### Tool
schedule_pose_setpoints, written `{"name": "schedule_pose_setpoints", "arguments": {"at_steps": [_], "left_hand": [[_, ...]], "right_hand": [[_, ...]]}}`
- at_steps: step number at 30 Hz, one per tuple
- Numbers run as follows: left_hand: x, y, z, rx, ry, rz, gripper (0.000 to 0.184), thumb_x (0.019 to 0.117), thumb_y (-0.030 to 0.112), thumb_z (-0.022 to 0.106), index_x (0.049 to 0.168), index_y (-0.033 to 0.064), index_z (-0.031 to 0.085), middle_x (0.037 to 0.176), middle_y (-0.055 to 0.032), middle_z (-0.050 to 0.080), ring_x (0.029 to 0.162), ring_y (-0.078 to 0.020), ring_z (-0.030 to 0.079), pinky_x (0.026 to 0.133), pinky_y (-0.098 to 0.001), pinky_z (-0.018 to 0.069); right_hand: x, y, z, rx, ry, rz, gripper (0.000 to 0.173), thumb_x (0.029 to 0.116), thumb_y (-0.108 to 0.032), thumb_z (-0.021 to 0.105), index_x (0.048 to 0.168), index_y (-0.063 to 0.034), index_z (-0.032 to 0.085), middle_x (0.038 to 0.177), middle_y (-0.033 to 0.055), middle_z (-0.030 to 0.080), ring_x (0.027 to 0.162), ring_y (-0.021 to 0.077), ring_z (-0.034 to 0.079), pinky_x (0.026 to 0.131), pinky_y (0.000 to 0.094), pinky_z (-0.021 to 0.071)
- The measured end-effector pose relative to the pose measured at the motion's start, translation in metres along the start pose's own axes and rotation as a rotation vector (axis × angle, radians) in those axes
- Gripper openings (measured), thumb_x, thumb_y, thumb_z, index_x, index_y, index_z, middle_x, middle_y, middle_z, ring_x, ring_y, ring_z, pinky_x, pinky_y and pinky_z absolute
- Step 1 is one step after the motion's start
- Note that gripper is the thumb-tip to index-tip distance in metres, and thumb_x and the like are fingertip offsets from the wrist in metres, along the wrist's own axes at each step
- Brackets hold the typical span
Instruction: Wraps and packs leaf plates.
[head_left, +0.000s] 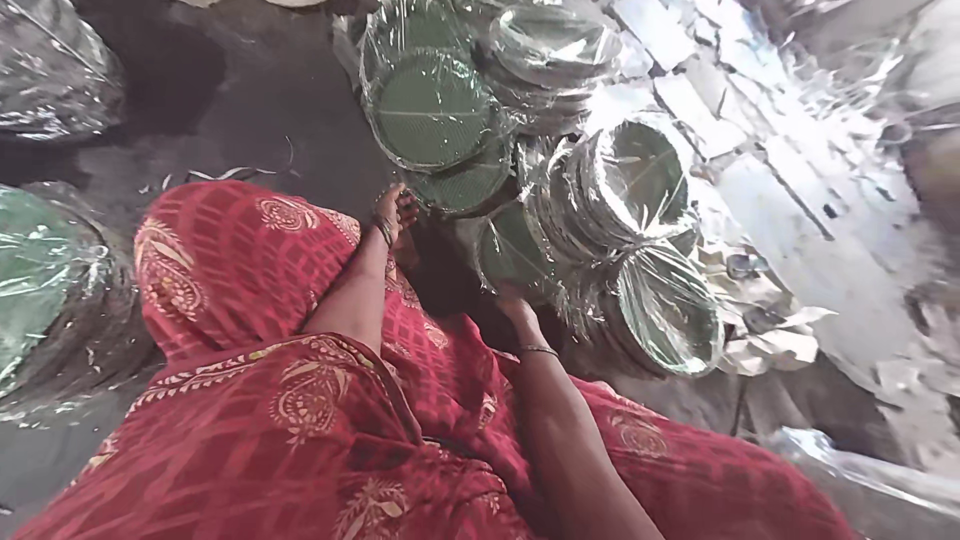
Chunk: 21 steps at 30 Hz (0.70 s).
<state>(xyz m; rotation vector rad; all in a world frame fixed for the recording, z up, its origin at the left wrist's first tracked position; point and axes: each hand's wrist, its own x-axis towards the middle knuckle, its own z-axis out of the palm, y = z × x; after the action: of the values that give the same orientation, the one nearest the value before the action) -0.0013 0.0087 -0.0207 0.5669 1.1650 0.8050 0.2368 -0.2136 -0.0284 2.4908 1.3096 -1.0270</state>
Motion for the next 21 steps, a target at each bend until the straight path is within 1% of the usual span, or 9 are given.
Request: {"name": "schedule_pose_setpoints", "arguments": {"at_steps": [3,6,8,9,12,15,16,18,21], "left_hand": [[0.007,-0.002,0.000,0.039,-0.015,-0.002,0.049,0.1086,0.045,0.043,0.149,0.0182,0.049,0.131,-0.0086,0.066,0.101,-0.0238,0.069,0.083,-0.0408,0.0569],[0.011,-0.003,0.001,0.057,-0.029,-0.004,0.048,0.1093,0.044,0.041,0.149,0.0173,0.048,0.132,-0.0084,0.065,0.102,-0.0237,0.069,0.084,-0.0414,0.0569],[0.012,-0.003,0.001,0.056,-0.027,-0.010,0.048,0.1094,0.044,0.041,0.148,0.0165,0.049,0.133,-0.0088,0.065,0.104,-0.0240,0.069,0.085,-0.0417,0.0565],[0.013,-0.004,0.000,0.060,-0.028,-0.013,0.049,0.1093,0.044,0.042,0.149,0.0166,0.048,0.133,-0.0089,0.064,0.105,-0.0245,0.069,0.085,-0.0419,0.0569],[0.013,-0.004,0.001,0.078,-0.033,-0.025,0.050,0.1092,0.046,0.041,0.150,0.0179,0.047,0.137,-0.0087,0.063,0.107,-0.0251,0.068,0.087,-0.0423,0.0559],[0.016,-0.005,0.001,0.077,-0.028,-0.025,0.050,0.1084,0.047,0.043,0.150,0.0189,0.048,0.134,-0.0076,0.065,0.105,-0.0235,0.069,0.087,-0.0416,0.0560],[0.017,-0.006,0.001,0.076,-0.029,-0.025,0.050,0.1083,0.047,0.043,0.149,0.0192,0.048,0.134,-0.0074,0.066,0.104,-0.0232,0.069,0.087,-0.0411,0.0562],[0.016,-0.007,0.001,0.074,-0.030,-0.028,0.050,0.1085,0.047,0.043,0.149,0.0190,0.048,0.133,-0.0078,0.066,0.102,-0.0232,0.070,0.085,-0.0404,0.0565],[0.012,-0.007,0.002,0.082,-0.035,-0.023,0.049,0.1088,0.046,0.043,0.149,0.0183,0.048,0.133,-0.0089,0.066,0.100,-0.0233,0.069,0.083,-0.0398,0.0564]], "right_hand": [[-0.002,-0.007,0.002,-0.014,0.039,0.001,0.040,0.1037,-0.023,0.056,0.135,0.0017,0.060,0.138,0.0279,0.059,0.130,0.0454,0.055,0.104,0.0648,0.0446],[-0.001,-0.005,0.017,0.018,0.126,-0.033,0.041,0.1056,-0.021,0.052,0.142,-0.0014,0.056,0.143,0.0264,0.056,0.132,0.0461,0.054,0.105,0.0657,0.0446],[0.009,0.000,0.032,-0.036,0.160,-0.079,0.041,0.1051,-0.019,0.051,0.142,-0.0012,0.055,0.142,0.0257,0.056,0.130,0.0457,0.055,0.102,0.0654,0.0473],[0.012,0.003,0.037,-0.053,0.160,-0.096,0.043,0.1047,-0.018,0.051,0.144,-0.0009,0.053,0.143,0.0258,0.055,0.131,0.0460,0.054,0.102,0.0656,0.0471],[0.014,0.004,0.037,-0.008,0.180,-0.092,0.047,0.1068,-0.022,0.048,0.150,-0.0026,0.046,0.146,0.0258,0.053,0.133,0.0458,0.053,0.103,0.0662,0.0464],[0.013,0.003,0.030,0.032,0.168,-0.086,0.044,0.1055,-0.018,0.050,0.146,-0.0010,0.049,0.144,0.0282,0.054,0.131,0.0492,0.054,0.099,0.0689,0.0473],[0.014,0.002,0.031,0.026,0.168,-0.096,0.044,0.1053,-0.016,0.051,0.145,0.0002,0.049,0.145,0.0287,0.053,0.132,0.0499,0.052,0.100,0.0690,0.0465],[0.024,0.005,0.038,-0.020,0.199,-0.130,0.043,0.1043,-0.015,0.052,0.144,0.0020,0.050,0.146,0.0292,0.051,0.134,0.0495,0.050,0.103,0.0675,0.0459],[0.041,0.004,0.048,-0.099,0.226,-0.132,0.041,0.1035,-0.010,0.053,0.141,0.0049,0.052,0.142,0.0312,0.052,0.130,0.0497,0.053,0.102,0.0650,0.0467]]}}
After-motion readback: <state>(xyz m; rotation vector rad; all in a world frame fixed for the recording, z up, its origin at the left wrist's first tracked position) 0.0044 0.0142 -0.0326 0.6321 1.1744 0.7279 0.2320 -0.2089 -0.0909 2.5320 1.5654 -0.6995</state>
